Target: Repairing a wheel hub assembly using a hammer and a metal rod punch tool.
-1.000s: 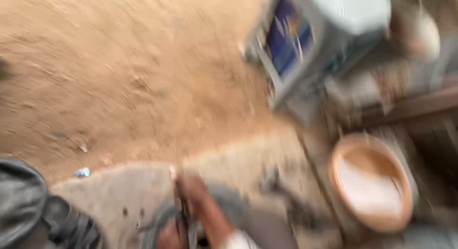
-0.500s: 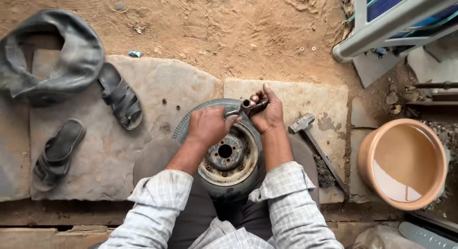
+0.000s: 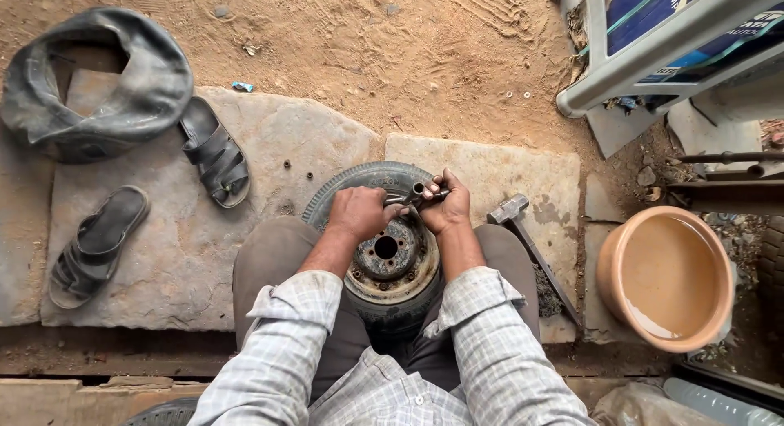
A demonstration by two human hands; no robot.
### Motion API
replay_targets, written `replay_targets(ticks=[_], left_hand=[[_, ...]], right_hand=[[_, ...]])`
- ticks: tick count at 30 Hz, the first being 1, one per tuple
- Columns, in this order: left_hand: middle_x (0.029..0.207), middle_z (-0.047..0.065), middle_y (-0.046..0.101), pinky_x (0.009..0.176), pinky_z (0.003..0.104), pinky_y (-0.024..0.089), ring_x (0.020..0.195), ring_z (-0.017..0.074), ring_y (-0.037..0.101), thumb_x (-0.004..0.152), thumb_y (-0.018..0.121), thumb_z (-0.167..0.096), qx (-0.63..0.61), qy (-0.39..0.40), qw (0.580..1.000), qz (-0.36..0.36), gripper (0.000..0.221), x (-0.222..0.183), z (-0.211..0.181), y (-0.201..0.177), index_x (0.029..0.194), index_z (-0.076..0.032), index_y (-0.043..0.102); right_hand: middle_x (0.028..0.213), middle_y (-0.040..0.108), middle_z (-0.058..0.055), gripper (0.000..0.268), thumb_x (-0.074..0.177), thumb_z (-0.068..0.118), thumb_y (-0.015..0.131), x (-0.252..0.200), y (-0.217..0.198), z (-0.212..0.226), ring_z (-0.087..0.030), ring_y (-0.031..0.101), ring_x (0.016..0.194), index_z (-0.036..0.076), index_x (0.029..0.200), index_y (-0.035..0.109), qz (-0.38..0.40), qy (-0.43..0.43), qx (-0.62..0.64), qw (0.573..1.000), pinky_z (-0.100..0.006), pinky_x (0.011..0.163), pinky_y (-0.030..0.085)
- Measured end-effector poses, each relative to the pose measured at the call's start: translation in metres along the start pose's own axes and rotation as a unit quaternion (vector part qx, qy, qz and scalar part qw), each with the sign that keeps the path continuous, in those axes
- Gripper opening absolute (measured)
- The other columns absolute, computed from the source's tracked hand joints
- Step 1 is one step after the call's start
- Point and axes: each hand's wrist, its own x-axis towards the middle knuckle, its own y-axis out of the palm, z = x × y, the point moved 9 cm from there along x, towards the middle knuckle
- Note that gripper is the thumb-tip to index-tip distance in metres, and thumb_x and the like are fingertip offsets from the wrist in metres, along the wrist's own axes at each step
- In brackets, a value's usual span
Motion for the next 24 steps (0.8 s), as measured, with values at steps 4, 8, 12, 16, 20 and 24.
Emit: replay_targets(ticks=[4,8,12,16,20,24], left_hand=[[0.084,0.013,0.075,0.08,0.048,0.056,0.086,0.034,0.074,0.083,0.066,-0.071,-0.001,-0.002,1.0,0.007,0.06,0.001,0.008,0.002,0.092,-0.014,0.078],[0.087,0.013,0.075,0.08,0.048,0.056,0.089,0.034,0.073,0.082,0.066,-0.072,-0.006,0.005,1.0,0.011,0.06,0.008,0.017,0.01,0.092,-0.014,0.078],[0.092,0.011,0.075,0.084,0.047,0.055,0.094,0.0322,0.072,0.081,0.069,-0.071,0.007,0.017,1.0,0.019,0.058,0.014,0.018,0.017,0.093,-0.015,0.078],[0.097,0.009,0.074,0.09,0.045,0.05,0.101,0.0284,0.069,0.081,0.071,-0.068,0.023,0.06,0.998,-0.005,0.055,0.023,0.025,0.034,0.095,-0.015,0.077],[0.106,0.005,0.068,0.1,0.046,0.039,0.113,0.0239,0.06,0.078,0.075,-0.058,0.064,0.119,0.989,-0.056,0.044,0.031,0.017,0.028,0.095,-0.017,0.076],[0.109,0.004,0.063,0.104,0.047,0.034,0.12,0.022,0.054,0.077,0.078,-0.053,0.073,0.123,0.987,-0.075,0.043,0.023,0.009,0.021,0.098,-0.016,0.074]], right_hand=[[0.059,0.045,-0.004,0.037,0.104,0.033,0.051,0.002,-0.003,-0.008,-0.02,0.043,0.058,0.01,0.076,0.051,-0.024,0.005,-0.004,1.0,-0.036,0.064,0.044],[0.059,0.044,-0.004,0.037,0.106,0.032,0.05,0.015,-0.012,-0.014,-0.02,0.041,0.057,0.009,0.077,0.052,0.004,-0.006,0.021,1.0,-0.036,0.064,0.042],[0.058,0.042,-0.002,0.037,0.107,0.033,0.047,0.009,-0.021,-0.018,-0.019,0.041,0.056,0.01,0.078,0.052,-0.02,-0.034,0.026,0.999,-0.035,0.063,0.042],[0.057,0.045,-0.002,0.039,0.108,0.035,0.049,0.014,-0.037,-0.029,-0.017,0.041,0.052,0.014,0.075,0.052,-0.005,-0.052,0.072,0.996,-0.034,0.059,0.042],[0.059,0.047,-0.006,0.038,0.104,0.033,0.049,0.015,-0.07,-0.035,-0.02,0.045,0.058,0.011,0.074,0.05,-0.085,-0.103,0.139,0.981,-0.036,0.062,0.045],[0.063,0.049,-0.008,0.037,0.104,0.031,0.051,0.017,-0.08,-0.041,-0.023,0.048,0.062,0.009,0.075,0.051,-0.066,-0.118,0.161,0.978,-0.038,0.064,0.047]])
